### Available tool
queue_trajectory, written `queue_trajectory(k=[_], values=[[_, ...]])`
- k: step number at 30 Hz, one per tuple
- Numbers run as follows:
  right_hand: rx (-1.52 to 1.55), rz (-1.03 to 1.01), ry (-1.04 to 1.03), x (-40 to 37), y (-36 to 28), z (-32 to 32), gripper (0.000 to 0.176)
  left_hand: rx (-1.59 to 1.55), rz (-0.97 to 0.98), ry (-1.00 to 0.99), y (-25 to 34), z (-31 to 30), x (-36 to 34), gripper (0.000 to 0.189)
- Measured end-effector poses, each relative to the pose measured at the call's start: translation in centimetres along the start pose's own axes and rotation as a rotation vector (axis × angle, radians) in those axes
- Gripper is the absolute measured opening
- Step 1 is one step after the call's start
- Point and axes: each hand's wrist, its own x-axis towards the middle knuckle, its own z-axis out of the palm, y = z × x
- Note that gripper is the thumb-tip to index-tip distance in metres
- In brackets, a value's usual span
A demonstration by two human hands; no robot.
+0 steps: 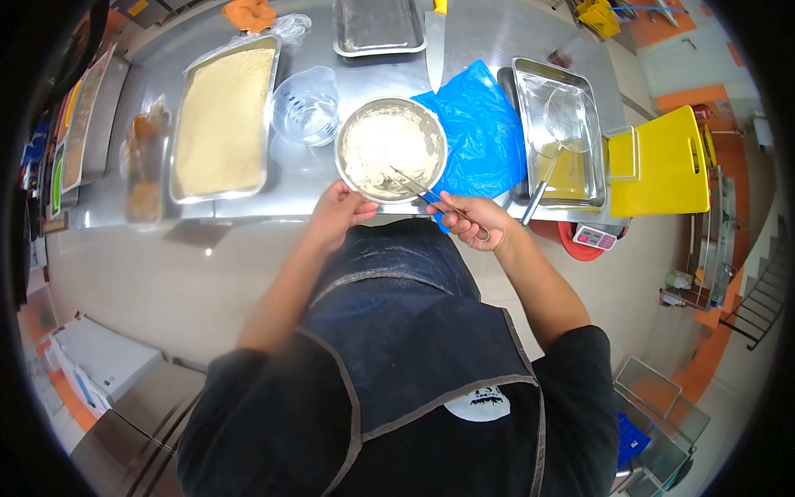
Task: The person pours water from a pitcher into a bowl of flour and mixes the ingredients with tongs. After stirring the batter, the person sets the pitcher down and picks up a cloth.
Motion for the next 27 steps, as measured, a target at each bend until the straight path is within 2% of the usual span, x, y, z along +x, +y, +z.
queue_trajectory(k=[2,8,11,14,17,23,27], values=[[0.024,-0.036,-0.03,-0.2,0.6,0.4,0.043,-0.033,-0.019,0.012,-0.2,-0.2,-0.1,0.015],[-0.443,-0.228,0.309,-4.2,-0.3,5.4,0.044,0.137,-0.022,0.021,0.0,-1.0,-0.1,0.022],[-0.788,-0.221,0.528,-5.6,-1.0,7.7,0.043,0.13,0.121,0.186,1.4,-0.9,0.4,0.025],[-1.058,-0.169,0.599,-6.8,-1.7,9.5,0.044,0.098,0.2,0.201,2.4,-1.3,1.8,0.027],[-1.237,-0.298,0.61,-7.5,-1.5,10.9,0.047,0.121,0.199,0.169,3.1,-1.9,2.4,0.026],[-1.416,-0.372,0.735,-9.4,-1.3,13.8,0.042,0.126,0.169,0.139,3.1,-1.9,2.1,0.022],[-1.709,-0.434,0.726,-10.1,-1.9,13.4,0.041,0.134,0.15,0.119,2.9,-2.0,2.0,0.025]])
